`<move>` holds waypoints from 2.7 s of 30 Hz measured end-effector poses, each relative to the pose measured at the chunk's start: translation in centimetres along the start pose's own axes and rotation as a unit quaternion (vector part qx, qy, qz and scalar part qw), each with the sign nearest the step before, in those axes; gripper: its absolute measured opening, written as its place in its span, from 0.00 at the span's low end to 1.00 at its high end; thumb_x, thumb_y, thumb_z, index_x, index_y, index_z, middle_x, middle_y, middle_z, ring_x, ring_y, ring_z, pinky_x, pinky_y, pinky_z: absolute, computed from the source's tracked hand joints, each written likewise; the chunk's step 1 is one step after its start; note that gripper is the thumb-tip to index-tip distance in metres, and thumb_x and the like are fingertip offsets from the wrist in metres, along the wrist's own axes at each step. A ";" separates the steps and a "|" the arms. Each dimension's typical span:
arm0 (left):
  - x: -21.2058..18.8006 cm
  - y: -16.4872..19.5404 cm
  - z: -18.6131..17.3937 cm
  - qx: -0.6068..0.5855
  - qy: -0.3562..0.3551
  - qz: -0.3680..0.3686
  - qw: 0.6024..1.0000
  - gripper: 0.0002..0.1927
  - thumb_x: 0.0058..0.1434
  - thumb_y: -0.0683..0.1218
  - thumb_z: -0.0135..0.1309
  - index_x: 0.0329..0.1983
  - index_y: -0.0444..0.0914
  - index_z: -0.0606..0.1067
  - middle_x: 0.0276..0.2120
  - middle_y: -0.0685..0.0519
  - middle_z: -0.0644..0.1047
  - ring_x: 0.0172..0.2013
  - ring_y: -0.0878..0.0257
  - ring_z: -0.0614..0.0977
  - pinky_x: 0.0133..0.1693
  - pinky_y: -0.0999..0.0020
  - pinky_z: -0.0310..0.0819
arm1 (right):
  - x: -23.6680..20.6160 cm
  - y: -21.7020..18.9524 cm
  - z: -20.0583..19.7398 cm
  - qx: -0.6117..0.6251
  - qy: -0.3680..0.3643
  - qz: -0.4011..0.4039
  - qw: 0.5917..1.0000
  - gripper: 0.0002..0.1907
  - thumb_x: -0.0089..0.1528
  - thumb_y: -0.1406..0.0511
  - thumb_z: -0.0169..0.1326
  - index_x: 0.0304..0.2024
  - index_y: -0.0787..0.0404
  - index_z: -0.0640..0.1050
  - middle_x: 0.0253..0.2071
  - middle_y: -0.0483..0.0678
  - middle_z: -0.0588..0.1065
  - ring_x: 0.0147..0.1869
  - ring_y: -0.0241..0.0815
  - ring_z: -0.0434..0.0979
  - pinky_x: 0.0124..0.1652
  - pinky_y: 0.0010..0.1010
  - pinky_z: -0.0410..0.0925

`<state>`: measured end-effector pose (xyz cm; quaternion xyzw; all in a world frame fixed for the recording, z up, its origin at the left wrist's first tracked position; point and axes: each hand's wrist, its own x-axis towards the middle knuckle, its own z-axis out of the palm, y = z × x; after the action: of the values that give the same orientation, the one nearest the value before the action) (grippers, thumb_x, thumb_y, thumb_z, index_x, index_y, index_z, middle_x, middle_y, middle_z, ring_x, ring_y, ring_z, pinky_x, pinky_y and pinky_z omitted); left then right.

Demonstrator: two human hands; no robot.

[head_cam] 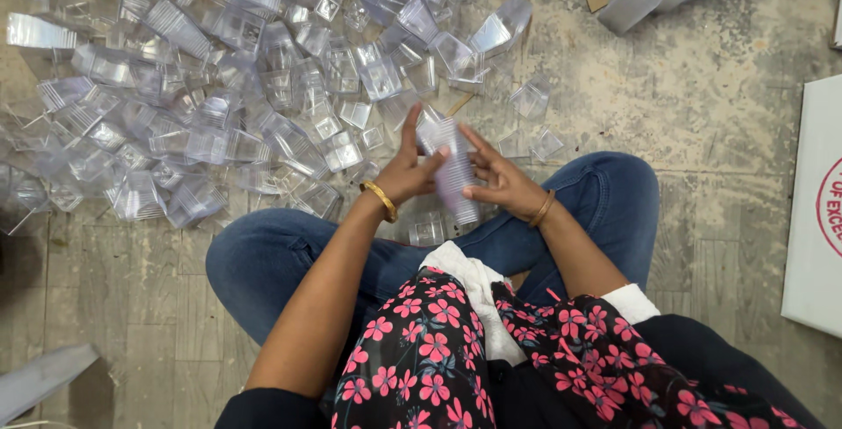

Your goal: The person sits on the floor among a large pile of clear tapered plastic cups and stacks them one at a time, fitting cups together into nested stacks and setting completed stacks aside near cardboard boxes.

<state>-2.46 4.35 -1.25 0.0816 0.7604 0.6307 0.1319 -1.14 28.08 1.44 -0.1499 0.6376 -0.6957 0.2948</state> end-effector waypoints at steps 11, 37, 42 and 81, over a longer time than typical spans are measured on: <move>0.4 2.2 -1.8 -0.292 0.005 -0.181 0.939 0.13 0.69 0.52 0.52 0.49 0.41 0.78 0.49 0.57 0.78 0.53 0.66 0.78 0.54 0.63 0.74 | -0.5 -1.6 0.8 0.110 -0.005 0.009 0.994 0.58 0.55 0.67 0.65 0.79 0.52 0.44 0.66 0.54 0.64 0.68 0.47 0.67 0.65 0.41 0.63; -0.1 1.4 0.7 -0.041 -0.140 -0.058 0.988 0.48 0.67 0.58 0.54 0.80 0.45 0.41 0.68 0.38 0.62 0.65 0.51 0.65 0.60 0.60 0.61 | 0.4 1.0 0.0 0.253 0.173 -0.041 0.951 0.40 0.60 0.70 0.63 0.66 0.42 0.56 0.67 0.49 0.60 0.66 0.49 0.68 0.54 0.48 0.72; 0.4 2.2 -0.1 -0.060 -0.158 -0.093 0.981 0.43 0.70 0.67 0.39 0.80 0.43 0.45 0.77 0.43 0.53 0.75 0.53 0.55 0.70 0.63 0.48 | -0.1 2.1 -2.2 0.041 0.166 -0.158 0.972 0.19 0.66 0.73 0.54 0.59 0.60 0.69 0.75 0.51 0.64 0.77 0.40 0.65 0.70 0.35 0.64; -0.2 6.4 -4.0 -0.493 0.058 -0.058 0.866 0.35 0.69 0.67 0.39 0.62 0.36 0.71 0.49 0.45 0.80 0.45 0.53 0.84 0.49 0.56 0.81 | -0.9 4.4 9.8 -0.631 -0.066 -0.060 0.770 0.12 0.59 0.63 0.57 0.45 0.51 0.83 0.40 0.46 0.80 0.47 0.43 0.79 0.64 0.57 0.57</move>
<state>-3.75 1.81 5.70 -0.0747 0.3599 0.9183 0.1470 6.30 20.71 -1.32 -0.3858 0.9021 -0.1412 0.1322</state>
